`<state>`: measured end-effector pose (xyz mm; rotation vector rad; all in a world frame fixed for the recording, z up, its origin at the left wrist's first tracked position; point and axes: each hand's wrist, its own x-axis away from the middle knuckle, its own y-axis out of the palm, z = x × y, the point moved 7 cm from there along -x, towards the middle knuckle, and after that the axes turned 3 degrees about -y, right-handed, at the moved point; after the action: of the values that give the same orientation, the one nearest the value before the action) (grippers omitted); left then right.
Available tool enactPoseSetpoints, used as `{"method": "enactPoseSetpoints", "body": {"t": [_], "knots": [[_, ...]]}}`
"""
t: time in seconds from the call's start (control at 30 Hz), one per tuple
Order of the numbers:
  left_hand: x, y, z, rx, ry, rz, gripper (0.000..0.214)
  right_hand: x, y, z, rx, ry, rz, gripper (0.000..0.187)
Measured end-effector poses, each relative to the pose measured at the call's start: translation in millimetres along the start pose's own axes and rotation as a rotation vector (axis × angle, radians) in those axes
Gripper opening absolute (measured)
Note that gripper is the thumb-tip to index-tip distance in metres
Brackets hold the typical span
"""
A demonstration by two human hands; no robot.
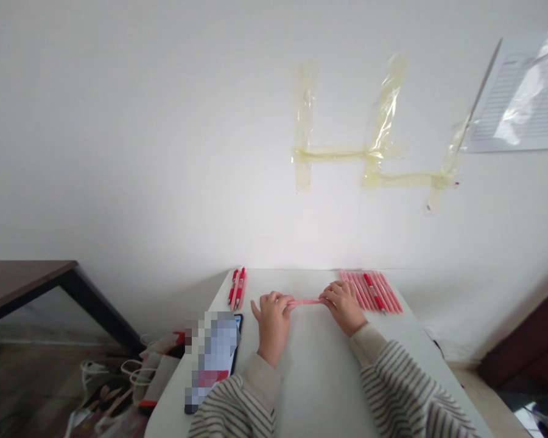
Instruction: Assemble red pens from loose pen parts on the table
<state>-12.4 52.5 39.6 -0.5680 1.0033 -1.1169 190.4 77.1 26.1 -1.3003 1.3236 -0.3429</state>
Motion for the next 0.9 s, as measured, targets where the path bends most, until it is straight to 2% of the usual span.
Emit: {"method": "enactPoseSetpoints", "body": {"t": [0.33,0.5,0.67,0.9], "knots": [[0.3,1.6,-1.5,0.013,-0.013,-0.009,0.021,1.4,1.9,-0.1,-0.038,0.041,-0.052,0.013],[0.2,3.8,-1.6,0.015,-0.008,-0.016,0.02,1.7,1.2,-2.4,-0.028,0.015,-0.064,0.021],[0.8,5.1,-1.9,0.0,-0.007,-0.023,0.02,2.1,2.1,-3.8,-0.034,0.0,-0.066,0.017],[1.1,5.8,-1.6,0.008,-0.006,-0.033,0.019,1.5,4.6,-3.9,-0.003,-0.005,-0.048,0.025]]}}
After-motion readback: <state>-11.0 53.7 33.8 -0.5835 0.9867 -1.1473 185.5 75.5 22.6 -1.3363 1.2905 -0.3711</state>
